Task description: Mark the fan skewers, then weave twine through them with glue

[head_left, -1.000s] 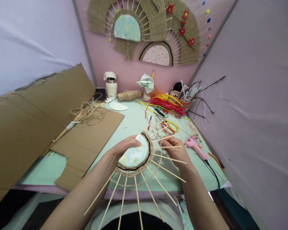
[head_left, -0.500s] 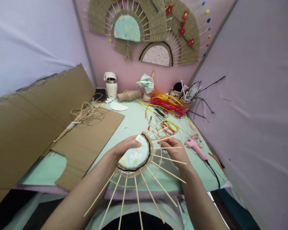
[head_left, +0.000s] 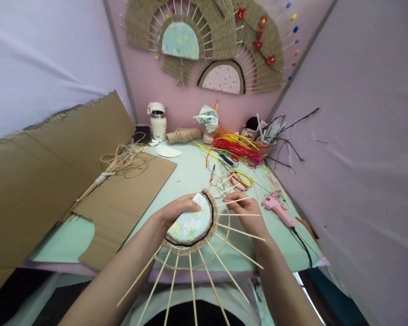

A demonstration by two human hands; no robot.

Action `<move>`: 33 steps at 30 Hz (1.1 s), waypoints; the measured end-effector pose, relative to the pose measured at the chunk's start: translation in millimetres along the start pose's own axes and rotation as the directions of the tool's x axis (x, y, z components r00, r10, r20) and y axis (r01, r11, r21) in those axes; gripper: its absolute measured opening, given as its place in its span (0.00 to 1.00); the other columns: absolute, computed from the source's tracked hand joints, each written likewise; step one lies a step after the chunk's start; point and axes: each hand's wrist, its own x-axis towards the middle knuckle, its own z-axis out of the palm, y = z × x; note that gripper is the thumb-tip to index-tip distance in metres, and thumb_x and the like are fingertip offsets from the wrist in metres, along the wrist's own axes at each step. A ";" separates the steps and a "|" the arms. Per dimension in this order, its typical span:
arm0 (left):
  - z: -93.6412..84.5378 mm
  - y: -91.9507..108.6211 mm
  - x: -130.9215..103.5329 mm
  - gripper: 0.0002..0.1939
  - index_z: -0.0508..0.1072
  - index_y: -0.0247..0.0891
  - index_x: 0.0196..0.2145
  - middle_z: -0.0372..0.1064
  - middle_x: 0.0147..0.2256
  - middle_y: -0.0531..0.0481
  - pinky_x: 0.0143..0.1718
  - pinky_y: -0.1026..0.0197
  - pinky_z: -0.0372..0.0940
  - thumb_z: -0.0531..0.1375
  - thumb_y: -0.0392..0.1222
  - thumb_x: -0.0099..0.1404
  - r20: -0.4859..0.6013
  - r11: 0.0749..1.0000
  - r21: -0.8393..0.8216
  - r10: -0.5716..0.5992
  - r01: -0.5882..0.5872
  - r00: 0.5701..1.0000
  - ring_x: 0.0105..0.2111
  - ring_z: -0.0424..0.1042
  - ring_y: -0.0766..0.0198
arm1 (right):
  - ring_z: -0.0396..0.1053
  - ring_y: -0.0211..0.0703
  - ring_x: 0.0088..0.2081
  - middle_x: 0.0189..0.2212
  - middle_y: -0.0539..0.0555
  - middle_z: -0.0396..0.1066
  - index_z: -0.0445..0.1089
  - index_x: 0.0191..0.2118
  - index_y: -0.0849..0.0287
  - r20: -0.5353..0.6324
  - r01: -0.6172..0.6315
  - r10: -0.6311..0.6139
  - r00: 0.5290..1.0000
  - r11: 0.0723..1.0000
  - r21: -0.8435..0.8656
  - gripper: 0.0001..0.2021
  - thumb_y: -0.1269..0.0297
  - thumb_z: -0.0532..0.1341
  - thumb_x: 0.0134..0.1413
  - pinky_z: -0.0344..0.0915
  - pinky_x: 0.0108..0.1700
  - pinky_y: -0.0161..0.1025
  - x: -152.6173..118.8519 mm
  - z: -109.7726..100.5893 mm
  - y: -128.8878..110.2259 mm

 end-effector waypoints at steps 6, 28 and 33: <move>-0.4 1.1 1.7 0.16 0.69 0.34 0.33 0.69 0.22 0.52 0.17 0.69 0.55 0.63 0.39 0.44 -0.004 1.000 -0.030 -0.003 0.003 1.000 0.18 0.64 0.71 | 0.69 0.42 0.30 0.28 0.51 0.74 0.75 0.30 0.56 -0.041 0.041 -0.042 0.998 0.999 -0.007 0.06 0.60 0.64 0.47 0.64 0.36 0.39 0.7 -0.9 4.1; -2.4 2.7 2.4 0.21 0.70 0.33 0.35 0.69 0.21 0.53 0.15 0.71 0.54 0.67 0.42 0.43 -0.045 0.999 -0.049 0.013 -0.016 0.999 0.16 0.64 0.72 | 0.68 0.43 0.32 0.28 0.50 0.72 0.73 0.30 0.56 -0.293 0.204 -0.269 0.918 0.951 -0.234 0.06 0.59 0.65 0.50 0.64 0.38 0.40 20.6 -32.7 -11.0; -3.6 2.4 2.6 0.21 0.69 0.32 0.37 0.70 0.23 0.52 0.16 0.70 0.55 0.67 0.42 0.44 -0.022 0.999 -0.044 0.008 -0.009 1.000 0.17 0.65 0.71 | 0.70 0.43 0.35 0.31 0.51 0.74 0.74 0.33 0.55 -0.272 0.249 -0.294 0.916 0.950 -0.187 0.06 0.59 0.64 0.53 0.66 0.40 0.41 20.0 -35.2 -16.7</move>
